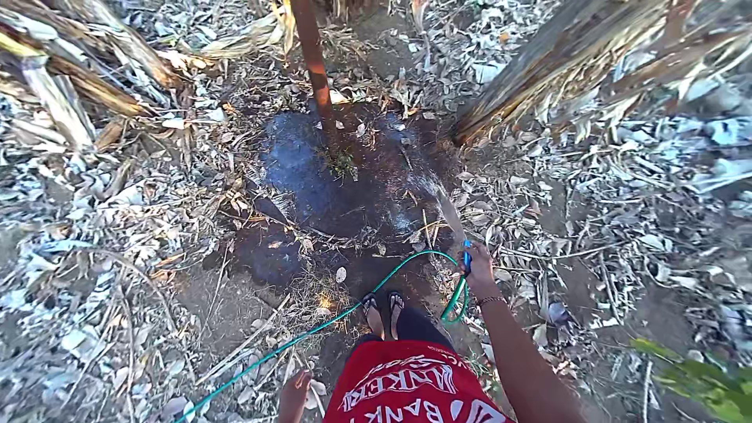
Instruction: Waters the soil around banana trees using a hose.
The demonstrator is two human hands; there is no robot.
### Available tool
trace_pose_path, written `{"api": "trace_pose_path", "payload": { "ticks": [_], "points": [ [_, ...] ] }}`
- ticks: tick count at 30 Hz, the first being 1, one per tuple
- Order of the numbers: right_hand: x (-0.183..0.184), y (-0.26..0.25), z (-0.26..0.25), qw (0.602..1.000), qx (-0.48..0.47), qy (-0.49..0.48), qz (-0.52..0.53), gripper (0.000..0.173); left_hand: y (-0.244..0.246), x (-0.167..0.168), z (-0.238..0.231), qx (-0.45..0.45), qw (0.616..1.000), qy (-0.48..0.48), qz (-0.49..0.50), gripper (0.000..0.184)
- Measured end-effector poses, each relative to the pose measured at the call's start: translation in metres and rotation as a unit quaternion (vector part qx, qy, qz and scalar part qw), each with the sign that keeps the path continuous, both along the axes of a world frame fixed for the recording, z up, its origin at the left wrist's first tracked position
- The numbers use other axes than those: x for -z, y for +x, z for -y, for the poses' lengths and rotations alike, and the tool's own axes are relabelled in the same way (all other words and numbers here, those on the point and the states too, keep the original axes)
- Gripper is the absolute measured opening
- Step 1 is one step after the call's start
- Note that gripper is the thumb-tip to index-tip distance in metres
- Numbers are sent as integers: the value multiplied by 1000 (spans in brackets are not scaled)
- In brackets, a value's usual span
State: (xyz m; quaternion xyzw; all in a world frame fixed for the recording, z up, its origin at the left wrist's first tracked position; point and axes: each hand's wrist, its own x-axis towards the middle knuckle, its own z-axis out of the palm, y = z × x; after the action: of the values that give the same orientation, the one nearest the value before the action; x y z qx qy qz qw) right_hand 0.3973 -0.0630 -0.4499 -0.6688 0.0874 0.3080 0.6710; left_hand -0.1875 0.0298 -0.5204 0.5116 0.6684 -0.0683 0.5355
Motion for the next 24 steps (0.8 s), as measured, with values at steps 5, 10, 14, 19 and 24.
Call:
{"api": "trace_pose_path", "payload": {
  "ticks": [5, 10, 14, 19, 24],
  "points": [
    [-27, -2, -40, 998, -29, 59, 20, 28, -4, 13, -23, 23, 1000, 9, 1, 39],
    [-54, 5, -86, 991, -83, 82, 59, 32, 16, 13, -45, 48, 998, 33, 8, 41],
    [-87, -1, -126, 982, -140, 96, 81, 28, 38, -8, -57, 31, 998, 54, 20, 39],
    [-121, -9, -163, 971, -171, 142, 85, 28, 42, -4, -42, -1, 996, 75, 58, 39],
    [-136, -12, -182, 968, -163, 166, 91, 26, 34, -9, -11, 4, 998, 53, 35, 38]
  ]
}}
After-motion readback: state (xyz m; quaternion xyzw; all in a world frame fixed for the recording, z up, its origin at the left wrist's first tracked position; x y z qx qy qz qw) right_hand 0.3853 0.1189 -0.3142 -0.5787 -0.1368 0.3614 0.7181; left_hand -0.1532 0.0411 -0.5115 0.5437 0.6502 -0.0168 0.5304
